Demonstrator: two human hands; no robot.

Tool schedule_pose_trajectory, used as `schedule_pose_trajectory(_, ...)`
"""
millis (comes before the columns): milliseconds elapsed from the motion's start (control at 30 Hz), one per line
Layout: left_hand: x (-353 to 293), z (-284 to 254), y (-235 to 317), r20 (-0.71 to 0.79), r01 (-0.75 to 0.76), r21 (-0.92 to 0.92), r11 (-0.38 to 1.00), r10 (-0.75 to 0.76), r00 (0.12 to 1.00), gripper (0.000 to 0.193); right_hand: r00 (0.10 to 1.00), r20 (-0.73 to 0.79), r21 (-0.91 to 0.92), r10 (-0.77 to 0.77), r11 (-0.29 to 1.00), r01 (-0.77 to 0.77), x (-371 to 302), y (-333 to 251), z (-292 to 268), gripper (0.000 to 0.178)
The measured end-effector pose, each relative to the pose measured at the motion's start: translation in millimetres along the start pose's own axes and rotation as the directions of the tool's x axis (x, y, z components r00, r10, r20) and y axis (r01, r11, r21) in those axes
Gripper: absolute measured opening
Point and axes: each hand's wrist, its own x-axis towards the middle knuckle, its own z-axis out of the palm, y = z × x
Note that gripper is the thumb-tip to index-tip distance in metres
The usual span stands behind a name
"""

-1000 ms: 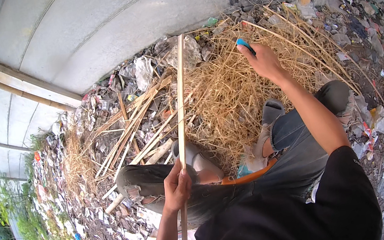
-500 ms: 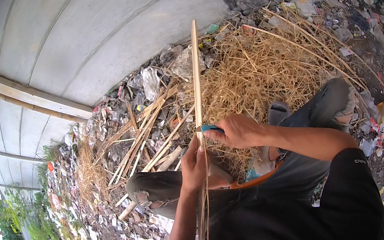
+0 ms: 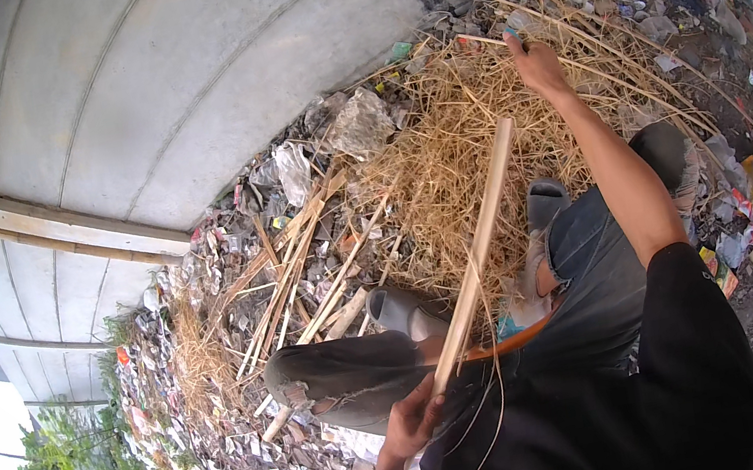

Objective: The person sits on the ground and splits long bamboo poles into thin strips using a machete. They hold the pole vertically and strike it repeatedly to separate the fibers. Later, they use a small blue utility knife to trim the edges of the resulting strips.

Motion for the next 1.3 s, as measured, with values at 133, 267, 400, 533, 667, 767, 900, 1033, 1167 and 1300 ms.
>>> schedule_pose_trajectory(133,17.9,-16.9,12.2,-0.227,-0.098,-0.136,0.986,0.065,0.972,0.054,0.958,0.205,-0.029,-0.199,0.977,0.209,-48.0,-39.3,26.7,0.065)
schedule_pose_trajectory(267,47.9,-28.5,42.8,-0.387,-0.249,-0.084,0.965,0.199,0.9,0.048,0.787,0.456,0.284,-0.415,0.906,0.313,-140.4,-102.9,56.4,0.058)
schedule_pose_trajectory(400,72.6,-22.4,59.0,-0.357,-0.299,-0.019,0.954,0.273,0.893,0.047,0.586,0.652,0.406,-0.482,0.874,0.266,-201.4,-134.6,64.6,0.054)
schedule_pose_trajectory(533,81.3,-6.0,81.0,-0.308,-0.254,0.073,0.964,0.264,0.914,0.049,0.704,0.45,0.555,-0.55,0.789,0.262,-228.2,-137.2,80.9,0.046)
schedule_pose_trajectory(667,84.5,-0.5,81.3,-0.31,-0.238,0.103,0.966,0.258,0.915,0.05,0.742,0.454,0.451,-0.494,0.845,0.286,-219.6,-132.6,63.9,0.044)
schedule_pose_trajectory(767,83.2,-2.9,83.0,-0.332,-0.241,0.055,0.969,0.245,0.911,0.05,0.652,0.551,0.27,-0.522,0.85,0.453,-224.4,-125.3,51.2,0.048)
schedule_pose_trajectory(900,85.0,-12.0,78.2,-0.314,-0.237,0.001,0.971,0.225,0.922,0.047,0.533,0.583,0.279,-0.613,0.767,0.577,-246.7,-117.1,55.1,0.054)
schedule_pose_trajectory(1033,85.7,-5.1,76.7,-0.291,-0.232,0.042,0.972,0.234,0.927,0.045,0.523,0.604,0.233,-0.601,0.761,0.605,-252.5,-125.5,56.8,0.058)
schedule_pose_trajectory(1167,71.4,3.3,67.7,-0.262,-0.158,0.089,0.983,0.176,0.949,0.049,0.698,0.562,0.118,-0.444,0.878,0.464,-202.0,-125.1,61.9,0.058)
schedule_pose_trajectory(1300,40.9,11.4,39.8,-0.227,-0.144,0.076,0.987,0.158,0.961,0.054,0.859,0.46,-0.064,-0.226,0.956,0.285,-122.3,-94.8,46.3,0.064)
